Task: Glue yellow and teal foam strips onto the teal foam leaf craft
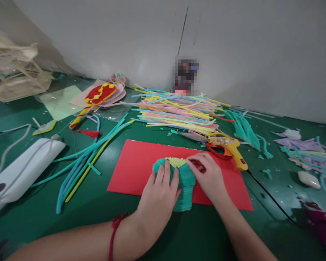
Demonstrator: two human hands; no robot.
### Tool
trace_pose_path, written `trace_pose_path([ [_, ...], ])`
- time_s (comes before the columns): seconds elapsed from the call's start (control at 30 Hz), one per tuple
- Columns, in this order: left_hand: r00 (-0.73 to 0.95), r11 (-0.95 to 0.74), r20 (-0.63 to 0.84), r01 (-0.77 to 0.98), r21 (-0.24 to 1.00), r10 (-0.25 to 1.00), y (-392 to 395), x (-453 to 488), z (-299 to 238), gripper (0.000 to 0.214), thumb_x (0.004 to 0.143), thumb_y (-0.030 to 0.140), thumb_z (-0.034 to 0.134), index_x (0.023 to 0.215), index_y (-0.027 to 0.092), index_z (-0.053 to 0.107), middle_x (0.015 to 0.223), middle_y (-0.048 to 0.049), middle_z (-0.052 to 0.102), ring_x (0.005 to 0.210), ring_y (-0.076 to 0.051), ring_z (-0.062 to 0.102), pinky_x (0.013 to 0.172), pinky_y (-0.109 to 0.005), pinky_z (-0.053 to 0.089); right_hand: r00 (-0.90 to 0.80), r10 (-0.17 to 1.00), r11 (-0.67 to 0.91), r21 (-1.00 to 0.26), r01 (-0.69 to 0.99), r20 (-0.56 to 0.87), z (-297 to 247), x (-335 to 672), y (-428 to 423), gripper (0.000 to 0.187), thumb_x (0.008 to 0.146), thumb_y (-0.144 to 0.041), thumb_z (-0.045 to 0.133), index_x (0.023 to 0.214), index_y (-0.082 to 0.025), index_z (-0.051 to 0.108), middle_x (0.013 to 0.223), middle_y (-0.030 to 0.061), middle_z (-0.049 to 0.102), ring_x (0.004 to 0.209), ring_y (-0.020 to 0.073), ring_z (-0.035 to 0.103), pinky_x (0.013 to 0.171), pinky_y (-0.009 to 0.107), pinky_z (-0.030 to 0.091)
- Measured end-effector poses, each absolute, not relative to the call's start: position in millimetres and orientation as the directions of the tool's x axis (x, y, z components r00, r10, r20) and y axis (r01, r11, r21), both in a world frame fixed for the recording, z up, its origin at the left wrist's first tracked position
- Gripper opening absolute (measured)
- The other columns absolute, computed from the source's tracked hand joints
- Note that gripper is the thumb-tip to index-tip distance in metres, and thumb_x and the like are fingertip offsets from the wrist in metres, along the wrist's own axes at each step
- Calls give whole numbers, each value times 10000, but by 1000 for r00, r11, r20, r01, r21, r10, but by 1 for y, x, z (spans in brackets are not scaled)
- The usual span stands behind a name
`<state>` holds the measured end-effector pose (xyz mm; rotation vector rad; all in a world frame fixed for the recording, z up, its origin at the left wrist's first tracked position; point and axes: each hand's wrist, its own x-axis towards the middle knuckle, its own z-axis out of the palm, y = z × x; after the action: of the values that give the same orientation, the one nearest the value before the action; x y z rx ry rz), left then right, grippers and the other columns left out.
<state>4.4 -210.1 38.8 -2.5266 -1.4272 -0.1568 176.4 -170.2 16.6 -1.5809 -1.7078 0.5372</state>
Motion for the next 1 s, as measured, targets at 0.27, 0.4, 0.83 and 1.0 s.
trace_pose_path([
  [0.27,514,-496,190,858,-138,836,-210,4,37,405,895,384,516,1236,179,590,1259,-166,603,1065,-288,617,809,-392,537,3,971,172,-713,680,237,15,175,-171,217,868,-388,543,875,-203,657,905,71,618,770,176,621,555,272,512],
  [0.4,520,-501,183,854,-139,834,-210,4,38,392,906,357,499,1244,179,584,1273,-163,592,1076,-289,607,814,-393,533,-11,970,186,-716,673,241,15,174,-172,178,859,-363,557,883,-207,639,905,67,606,762,173,609,554,276,510],
  [0.83,519,-504,176,854,-128,836,-211,4,40,384,905,340,503,1238,168,586,1272,-166,591,1072,-290,605,811,-390,524,-12,978,163,-718,677,210,16,168,-174,95,835,-277,550,898,-209,574,929,72,563,820,191,554,585,285,470],
  [1.0,516,-499,206,857,-131,831,-211,5,40,383,891,348,529,1223,171,598,1263,-166,599,1070,-286,610,814,-390,533,55,962,144,-665,732,269,11,161,-175,65,823,-250,535,876,-216,523,889,57,564,859,214,532,749,372,455],
])
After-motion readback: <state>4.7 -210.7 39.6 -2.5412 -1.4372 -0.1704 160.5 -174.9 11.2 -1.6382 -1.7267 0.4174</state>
